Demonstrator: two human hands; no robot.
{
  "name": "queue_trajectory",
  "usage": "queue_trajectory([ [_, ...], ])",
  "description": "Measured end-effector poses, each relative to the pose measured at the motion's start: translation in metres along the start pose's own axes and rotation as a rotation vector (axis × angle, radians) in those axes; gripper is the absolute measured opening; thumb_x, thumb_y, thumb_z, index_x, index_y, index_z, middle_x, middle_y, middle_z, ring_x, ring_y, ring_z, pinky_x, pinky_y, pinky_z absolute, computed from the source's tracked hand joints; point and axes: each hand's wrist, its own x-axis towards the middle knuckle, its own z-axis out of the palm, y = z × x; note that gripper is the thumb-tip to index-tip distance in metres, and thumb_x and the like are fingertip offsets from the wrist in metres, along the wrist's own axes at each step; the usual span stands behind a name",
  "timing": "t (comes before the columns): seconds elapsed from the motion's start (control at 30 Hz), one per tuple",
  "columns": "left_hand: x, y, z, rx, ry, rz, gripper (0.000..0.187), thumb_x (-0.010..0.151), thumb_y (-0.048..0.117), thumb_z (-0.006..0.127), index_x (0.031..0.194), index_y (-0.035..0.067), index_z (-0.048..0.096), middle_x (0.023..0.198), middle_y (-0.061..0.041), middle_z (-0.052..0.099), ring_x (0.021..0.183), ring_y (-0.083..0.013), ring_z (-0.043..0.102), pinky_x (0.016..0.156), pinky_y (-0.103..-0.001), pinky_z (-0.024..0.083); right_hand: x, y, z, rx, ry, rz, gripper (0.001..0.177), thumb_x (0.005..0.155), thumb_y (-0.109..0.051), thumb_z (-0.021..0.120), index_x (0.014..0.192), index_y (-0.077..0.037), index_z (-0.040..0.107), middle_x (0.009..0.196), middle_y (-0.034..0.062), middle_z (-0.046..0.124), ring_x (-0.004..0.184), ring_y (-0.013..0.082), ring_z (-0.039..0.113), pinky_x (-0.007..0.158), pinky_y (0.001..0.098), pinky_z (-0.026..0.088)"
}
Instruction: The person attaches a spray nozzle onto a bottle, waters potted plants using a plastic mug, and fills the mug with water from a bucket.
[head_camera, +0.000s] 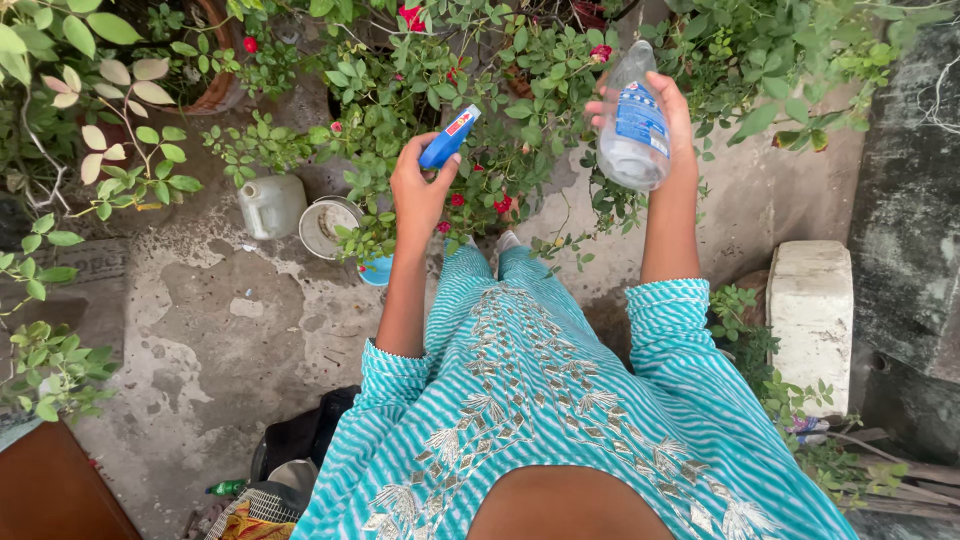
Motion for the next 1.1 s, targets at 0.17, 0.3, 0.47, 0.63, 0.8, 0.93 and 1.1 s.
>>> queue_trajectory([
  [0.17, 0.002, -0.008, -0.006, -0.163, -0.031, -0.077, 0.036, 0.089, 0.022, 0.080, 0.119, 0.006, 0.066, 0.099, -0.004, 0.071, 0.083, -0.0093, 0.065, 0.071, -0.029, 0.054, 0.012, 0.003, -0.009, 0.188, -0.026, -0.008, 0.058, 0.104, -0.036, 0.052, 0.137, 0.011, 0.055, 0.122, 0.0280, 0.070, 0.108, 0.0455, 0.073, 0.089, 0.0508, 0.064],
  [0.3, 0.006, -0.032, -0.006, -0.366, -0.035, -0.079, 0.033, 0.094, 0.021, 0.078, 0.119, 0.002, 0.068, 0.098, -0.003, 0.070, 0.083, -0.0094, 0.061, 0.076, -0.027, 0.052, 0.003, 0.006, 0.003, 0.237, -0.048, -0.028, 0.054, 0.110, -0.034, 0.052, 0.138, 0.012, 0.053, 0.124, 0.0302, 0.069, 0.109, 0.0461, 0.072, 0.089, 0.0514, 0.063],
  [0.47, 0.017, -0.058, -0.019, -0.682, -0.015, -0.247, 0.034, 0.098, 0.025, 0.076, 0.117, -0.003, 0.068, 0.096, -0.006, 0.072, 0.079, -0.0115, 0.065, 0.073, -0.027, 0.053, -0.037, 0.026, 0.061, 0.029, 0.044, 0.004, 0.055, 0.104, -0.039, 0.054, 0.133, 0.008, 0.058, 0.110, 0.0288, 0.072, 0.091, 0.0381, 0.073, 0.072, 0.0460, 0.063],
  [0.63, 0.031, -0.053, -0.068, -0.886, 0.099, -0.215, 0.037, 0.096, 0.025, 0.075, 0.122, 0.000, 0.064, 0.105, -0.011, 0.075, 0.081, -0.0154, 0.069, 0.069, -0.029, 0.056, -0.057, 0.059, 0.106, -0.415, -0.145, 0.148, 0.056, 0.085, -0.025, 0.069, 0.134, -0.002, 0.053, 0.116, 0.0174, 0.072, 0.103, 0.0329, 0.076, 0.093, 0.0454, 0.064],
  [0.8, 0.036, -0.023, -0.134, -1.068, 0.197, -0.106, 0.038, 0.098, 0.022, 0.074, 0.125, -0.002, 0.063, 0.109, -0.014, 0.074, 0.086, -0.0194, 0.070, 0.066, -0.032, 0.058, -0.093, 0.079, 0.126, -1.768, -0.266, 0.033, 0.070, 0.073, -0.048, 0.079, 0.133, -0.015, 0.063, 0.099, 0.0187, 0.076, 0.089, 0.0328, 0.076, 0.082, 0.0410, 0.059],
  [0.93, 0.019, -0.007, -0.171, -1.070, 0.322, -0.008, 0.038, 0.100, 0.020, 0.071, 0.128, -0.004, 0.060, 0.115, -0.013, 0.072, 0.097, -0.0201, 0.072, 0.069, -0.034, 0.058, -0.100, 0.086, 0.123, -1.881, -0.372, -0.037, 0.078, 0.071, -0.051, 0.081, 0.136, -0.013, 0.061, 0.101, 0.0243, 0.073, 0.095, 0.0391, 0.071, 0.083, 0.0437, 0.055],
  [1.1, -0.009, -0.008, -0.191, -1.135, 0.324, 0.077, 0.040, 0.103, 0.023, 0.071, 0.131, -0.003, 0.061, 0.111, -0.017, 0.073, 0.088, -0.0194, 0.068, 0.072, -0.033, 0.056, -0.097, 0.089, 0.123, -1.917, -0.397, 0.017, 0.080, 0.069, -0.054, 0.079, 0.138, -0.018, 0.060, 0.105, 0.0235, 0.073, 0.098, 0.0412, 0.069, 0.085, 0.0459, 0.054],
])
